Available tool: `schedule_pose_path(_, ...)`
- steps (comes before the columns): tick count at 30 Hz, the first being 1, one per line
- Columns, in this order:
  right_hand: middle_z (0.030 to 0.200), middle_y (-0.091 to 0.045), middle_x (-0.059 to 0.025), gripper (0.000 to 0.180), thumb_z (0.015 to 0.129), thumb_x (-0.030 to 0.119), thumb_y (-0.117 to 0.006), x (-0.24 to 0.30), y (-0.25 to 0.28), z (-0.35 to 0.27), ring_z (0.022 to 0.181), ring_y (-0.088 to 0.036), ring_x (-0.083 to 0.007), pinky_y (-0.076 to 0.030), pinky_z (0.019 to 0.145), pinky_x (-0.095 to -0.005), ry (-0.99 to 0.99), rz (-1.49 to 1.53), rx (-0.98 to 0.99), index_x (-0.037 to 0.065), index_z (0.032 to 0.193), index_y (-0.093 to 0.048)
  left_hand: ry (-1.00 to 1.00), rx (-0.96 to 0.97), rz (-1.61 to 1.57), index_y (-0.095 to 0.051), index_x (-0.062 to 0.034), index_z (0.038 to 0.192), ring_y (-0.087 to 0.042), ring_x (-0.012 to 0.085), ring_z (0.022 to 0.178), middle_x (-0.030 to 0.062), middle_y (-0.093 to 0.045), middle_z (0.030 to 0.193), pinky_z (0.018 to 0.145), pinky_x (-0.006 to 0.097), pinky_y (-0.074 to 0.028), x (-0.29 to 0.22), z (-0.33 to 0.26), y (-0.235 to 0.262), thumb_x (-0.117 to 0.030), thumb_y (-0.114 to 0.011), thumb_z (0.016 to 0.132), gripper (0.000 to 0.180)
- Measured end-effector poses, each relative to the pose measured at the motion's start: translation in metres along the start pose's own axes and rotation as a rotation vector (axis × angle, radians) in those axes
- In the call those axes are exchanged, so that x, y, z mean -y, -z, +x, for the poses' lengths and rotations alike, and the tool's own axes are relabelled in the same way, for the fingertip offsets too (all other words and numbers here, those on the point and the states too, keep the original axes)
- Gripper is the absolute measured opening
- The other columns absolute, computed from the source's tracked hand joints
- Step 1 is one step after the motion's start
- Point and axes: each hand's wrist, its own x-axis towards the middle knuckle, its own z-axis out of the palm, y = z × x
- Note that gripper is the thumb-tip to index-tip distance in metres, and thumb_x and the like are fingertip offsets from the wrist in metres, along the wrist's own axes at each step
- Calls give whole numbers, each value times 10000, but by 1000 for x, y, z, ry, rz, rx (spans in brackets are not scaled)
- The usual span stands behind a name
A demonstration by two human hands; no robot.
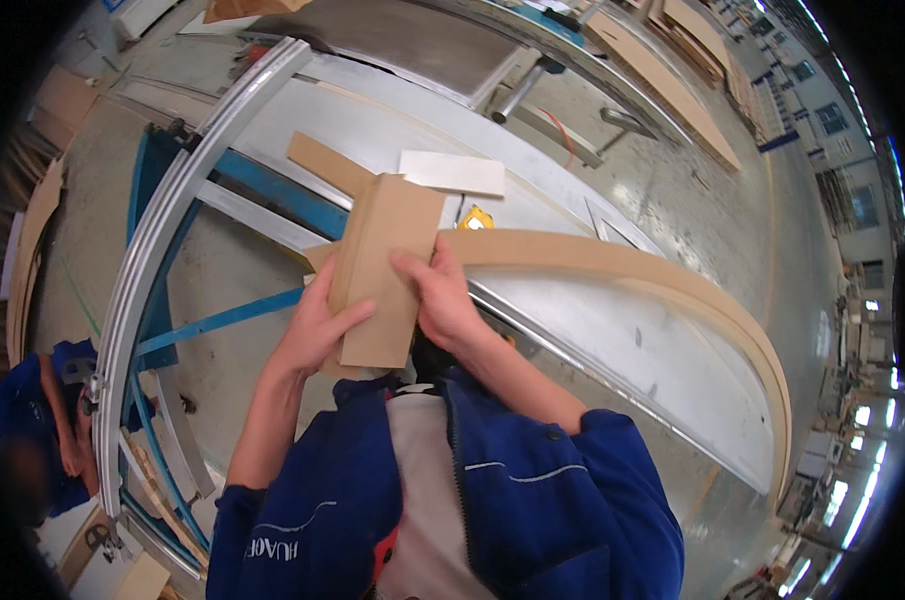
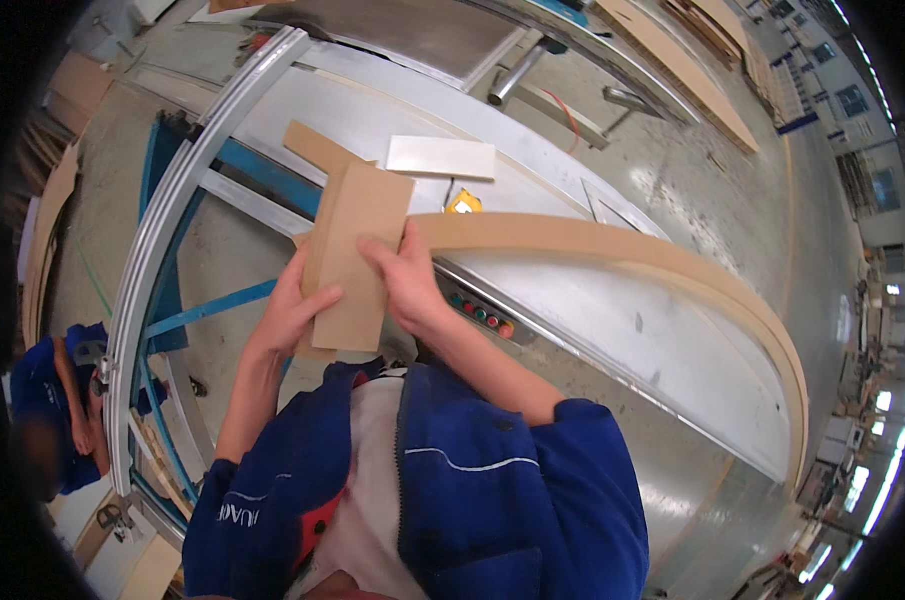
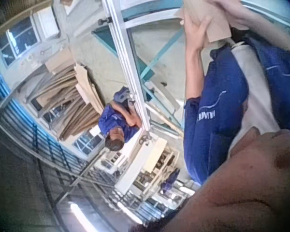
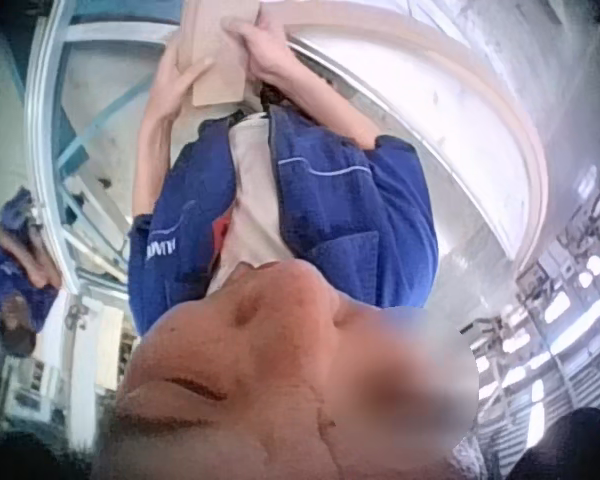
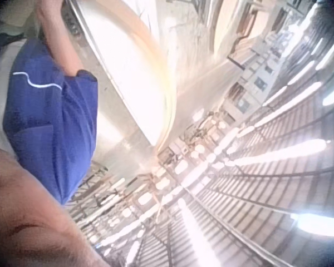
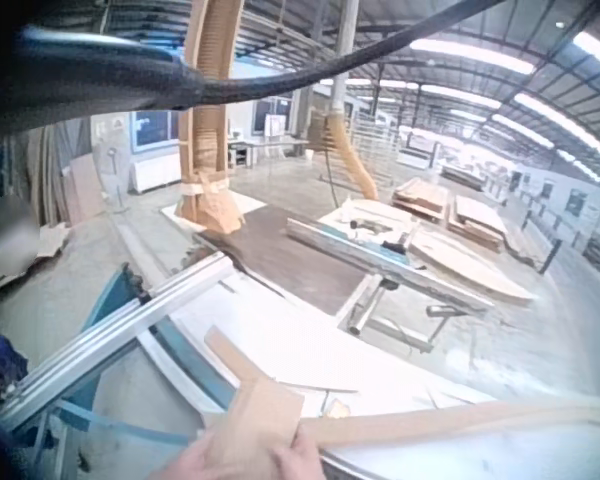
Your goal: The person handles several wood panels, aligning them on a workbench and testing how curved components fit together.
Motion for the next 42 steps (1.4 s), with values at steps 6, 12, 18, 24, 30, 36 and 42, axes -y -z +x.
schedule_pose_path(6, 1447, -572, -136, 491, 1038, 68, -600, 42, 65, -78, 1332, -581, -282, -484, 1132, -448, 22, 125, -168, 36, 1491, -414, 39, 266, 48, -353, 3, 1596, -576, 204, 1310, 125, -577, 1456, 1110, 362, -462, 9, 24, -61, -149, -753, 929, 793)
schedule_pose_path(12, 1468, -579, -126, 446, 1083, 143, -537, 96, 144, -93, 1366, -567, -285, -481, 1143, -477, 240, 281, -224, 37, 1504, -432, 83, 318, 33, -385, -31, 1598, -615, 170, 1205, 97, -600, 1426, 1007, 334, -509, -11, 56, -101, -214, -644, 1026, 653)
schedule_pose_path(18, 1487, -560, -164, 400, 1067, 71, -491, 199, 233, -41, 1389, -534, -287, -411, 1208, -478, 360, 299, -220, -29, 1454, -484, -7, 120, 517, -401, -70, 1608, -620, 177, 1117, 82, -596, 1335, 948, 328, -533, -47, 136, -112, -181, -608, 1027, 626)
schedule_pose_path(24, 1514, -488, -205, 424, 1072, 33, -415, 247, 254, 88, 1421, -480, -372, -352, 1238, -562, 105, 172, -281, -62, 1486, -402, -83, -153, 1157, -460, -78, 1560, -588, 334, 1235, 157, -550, 1390, 1063, 408, -496, 22, 230, -65, -151, -733, 857, 757)
schedule_pose_path(30, 1487, -468, -224, 480, 1031, -49, -363, 208, 304, 201, 1380, -500, -405, -411, 1174, -623, -211, 313, -343, 33, 1502, -407, 89, -315, 1418, -551, -66, 1444, -560, 379, 1306, 162, -556, 1426, 1102, 466, -480, 66, 273, -59, -112, -712, 841, 626)
schedule_pose_path(36, 1473, -468, -243, 417, 1028, -41, -361, 171, 308, 225, 1365, -508, -407, -421, 1163, -619, -380, 253, -429, -56, 1440, -423, 135, -444, 1430, -564, -98, 1439, -581, 369, 1288, 157, -587, 1417, 1088, 477, -487, 98, 274, -44, -73, -686, 869, 584)
schedule_pose_path(42, 1431, -503, -250, 370, 1034, 2, -380, 163, 324, 225, 1323, -534, -393, -424, 1134, -602, -480, 141, -455, -77, 1384, -471, 84, -468, 1392, -558, -90, 1447, -614, 385, 1239, 158, -607, 1402, 1081, 481, -496, 114, 274, -40, -61, -675, 882, 578)
